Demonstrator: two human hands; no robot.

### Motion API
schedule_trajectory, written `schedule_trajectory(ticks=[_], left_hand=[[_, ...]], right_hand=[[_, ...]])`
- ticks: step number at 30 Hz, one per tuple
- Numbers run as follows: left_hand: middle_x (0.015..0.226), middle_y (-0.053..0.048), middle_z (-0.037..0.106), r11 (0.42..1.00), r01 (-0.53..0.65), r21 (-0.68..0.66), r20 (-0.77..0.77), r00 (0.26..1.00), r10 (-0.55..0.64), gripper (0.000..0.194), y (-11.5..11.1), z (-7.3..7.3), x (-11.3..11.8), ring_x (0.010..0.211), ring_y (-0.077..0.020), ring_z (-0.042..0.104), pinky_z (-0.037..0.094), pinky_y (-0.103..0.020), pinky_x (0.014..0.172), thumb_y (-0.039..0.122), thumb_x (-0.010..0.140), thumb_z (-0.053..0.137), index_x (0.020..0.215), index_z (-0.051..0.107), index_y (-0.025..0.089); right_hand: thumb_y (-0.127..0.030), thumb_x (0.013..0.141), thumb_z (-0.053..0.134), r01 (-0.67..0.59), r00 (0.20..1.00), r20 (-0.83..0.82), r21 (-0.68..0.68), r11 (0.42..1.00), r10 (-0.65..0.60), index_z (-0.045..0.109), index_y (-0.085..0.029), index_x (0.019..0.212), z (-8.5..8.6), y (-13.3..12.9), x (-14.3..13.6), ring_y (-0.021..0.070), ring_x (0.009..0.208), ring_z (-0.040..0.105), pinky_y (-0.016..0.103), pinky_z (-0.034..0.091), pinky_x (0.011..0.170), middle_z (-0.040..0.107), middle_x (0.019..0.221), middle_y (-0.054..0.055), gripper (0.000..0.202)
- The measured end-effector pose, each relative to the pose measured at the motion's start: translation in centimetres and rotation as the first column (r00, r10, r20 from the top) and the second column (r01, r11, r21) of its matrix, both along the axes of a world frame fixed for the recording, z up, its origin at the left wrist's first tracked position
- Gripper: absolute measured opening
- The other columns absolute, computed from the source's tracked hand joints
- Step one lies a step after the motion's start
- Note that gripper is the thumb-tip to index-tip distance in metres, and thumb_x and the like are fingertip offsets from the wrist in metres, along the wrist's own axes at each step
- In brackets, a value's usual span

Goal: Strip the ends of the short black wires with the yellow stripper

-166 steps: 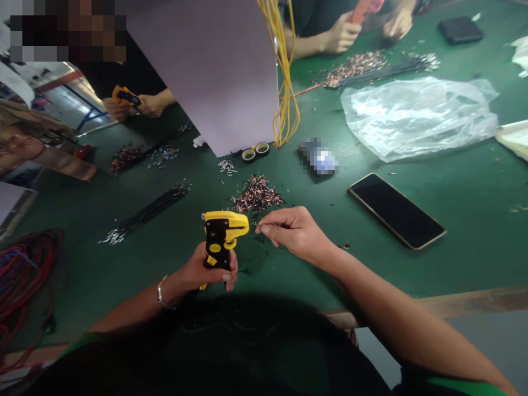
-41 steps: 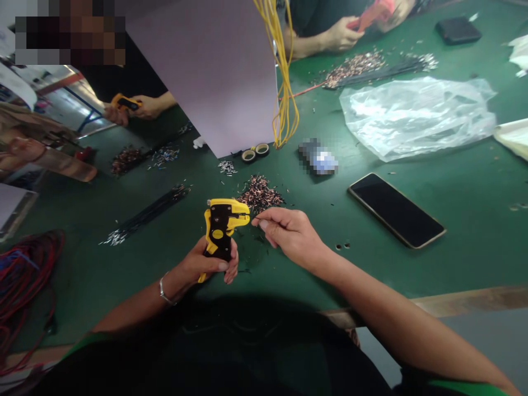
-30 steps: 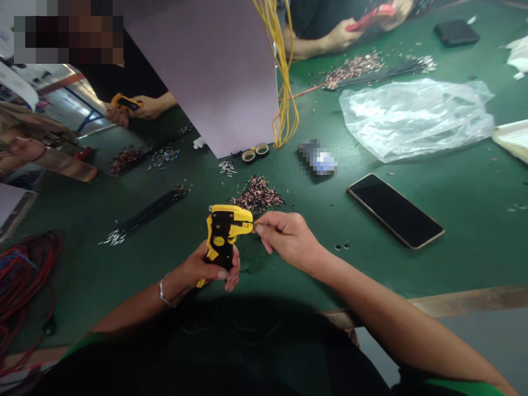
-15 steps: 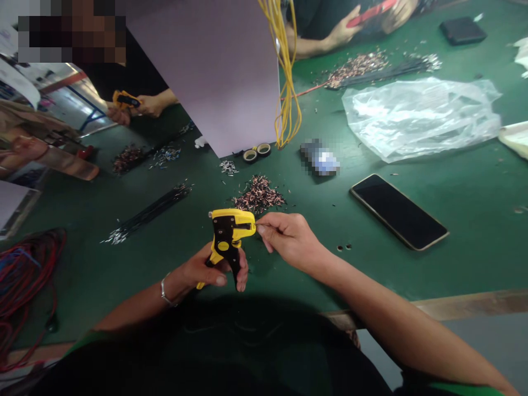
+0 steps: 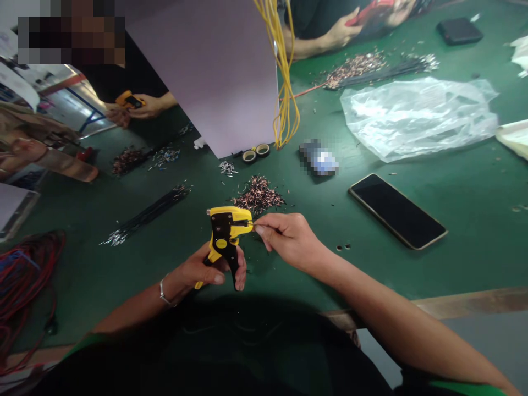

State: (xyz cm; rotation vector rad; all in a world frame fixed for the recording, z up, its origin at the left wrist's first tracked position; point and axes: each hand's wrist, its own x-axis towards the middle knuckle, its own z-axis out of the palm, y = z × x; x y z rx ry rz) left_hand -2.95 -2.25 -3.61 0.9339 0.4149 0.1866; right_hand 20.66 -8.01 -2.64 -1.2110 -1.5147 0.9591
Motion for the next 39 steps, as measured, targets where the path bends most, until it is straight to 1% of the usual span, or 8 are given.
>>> schedule_trajectory(ticks=[5, 15, 24, 27, 30, 32, 35, 39], left_hand=[[0.084, -0.009, 0.070, 1.000, 0.007, 0.016, -0.007, 1.000, -0.007, 0.038, 0.0, -0.4, -0.1, 0.076, -0.0222, 0.070, 0.057, -0.039, 0.074, 0.028, 0.070, 0.086, 0.099, 0.068, 0.011], [0.077, -0.006, 0.069, 0.998, -0.043, 0.039, -0.055, 0.997, 0.046, 0.031, -0.2, -0.7, -0.2, 0.067, -0.0185, 0.069, 0.058, -0.036, 0.068, 0.022, 0.071, 0.086, 0.093, 0.067, 0.010], [0.067, -0.003, 0.068, 0.987, -0.062, 0.151, -0.116, 0.990, 0.080, 0.026, -0.4, -1.3, -0.5, 0.058, -0.0161, 0.067, 0.057, -0.032, 0.062, 0.025, 0.074, 0.085, 0.085, 0.065, 0.011], [0.062, -0.002, 0.066, 0.978, -0.108, 0.180, -0.139, 0.981, 0.134, 0.026, -0.5, -1.3, -0.5, 0.053, -0.0146, 0.065, 0.055, -0.029, 0.056, 0.025, 0.074, 0.084, 0.082, 0.063, 0.011], [0.051, 0.002, 0.061, 0.962, -0.197, 0.191, -0.141, 0.964, 0.225, 0.028, -0.4, -1.5, -0.6, 0.040, -0.0113, 0.056, 0.050, -0.025, 0.045, 0.027, 0.075, 0.084, 0.076, 0.059, 0.012], [0.047, 0.003, 0.059, 0.958, -0.220, 0.185, -0.141, 0.959, 0.247, 0.030, -0.3, -1.6, -0.6, 0.036, -0.0102, 0.052, 0.048, -0.024, 0.041, 0.028, 0.073, 0.084, 0.074, 0.058, 0.013], [0.047, 0.003, 0.058, 0.963, -0.202, 0.180, -0.141, 0.963, 0.229, 0.032, -0.2, -1.6, -0.6, 0.036, -0.0096, 0.052, 0.047, -0.023, 0.042, 0.028, 0.072, 0.085, 0.073, 0.057, 0.013], [0.054, 0.001, 0.061, 0.966, -0.212, 0.146, -0.098, 0.969, 0.227, 0.028, -0.1, -1.4, -0.4, 0.044, -0.0125, 0.057, 0.051, -0.027, 0.047, 0.025, 0.075, 0.083, 0.079, 0.059, 0.012]], right_hand=[[-0.022, 0.091, 0.053, 0.000, 1.000, 0.011, 0.002, 1.000, 0.000, 0.068, -0.017, 0.076, 0.0, 0.0, 0.0, 0.0094, 0.052, 0.051, 0.022, 0.042, 0.054, 0.059, 0.054, -0.003, 0.022], [-0.024, 0.091, 0.053, 0.004, 1.000, 0.017, -0.007, 1.000, -0.004, 0.070, -0.016, 0.081, -0.2, 0.1, 0.0, 0.0098, 0.052, 0.052, 0.024, 0.043, 0.055, 0.059, 0.055, -0.003, 0.022], [-0.026, 0.090, 0.056, 0.001, 1.000, -0.023, -0.078, 0.997, -0.002, 0.072, -0.016, 0.083, 0.2, 0.2, 0.2, 0.0102, 0.054, 0.053, 0.025, 0.043, 0.056, 0.063, 0.057, -0.002, 0.020], [-0.027, 0.088, 0.061, 0.018, 0.996, -0.080, -0.111, 0.994, -0.027, 0.075, -0.017, 0.087, 0.0, 0.3, 0.3, 0.0099, 0.052, 0.052, 0.025, 0.042, 0.053, 0.066, 0.060, 0.000, 0.018], [-0.029, 0.087, 0.063, 0.029, 0.991, -0.129, -0.126, 0.992, -0.045, 0.076, -0.016, 0.085, -0.1, 0.4, 0.4, 0.0095, 0.050, 0.050, 0.025, 0.041, 0.050, 0.067, 0.060, 0.001, 0.018], [-0.029, 0.086, 0.063, 0.043, 0.988, -0.140, -0.137, 0.990, -0.063, 0.076, -0.016, 0.083, -0.1, 0.4, 0.4, 0.0093, 0.050, 0.049, 0.025, 0.040, 0.049, 0.066, 0.059, 0.000, 0.019], [-0.029, 0.085, 0.064, 0.050, 0.986, -0.151, -0.154, 0.987, -0.074, 0.077, -0.015, 0.082, -0.1, 0.5, 0.5, 0.0090, 0.049, 0.048, 0.025, 0.039, 0.049, 0.065, 0.057, 0.000, 0.019], [-0.028, 0.084, 0.065, 0.060, 0.985, -0.153, -0.150, 0.987, -0.083, 0.078, -0.015, 0.082, -0.1, 0.5, 0.7, 0.0098, 0.051, 0.051, 0.026, 0.041, 0.050, 0.065, 0.057, 0.000, 0.019]])
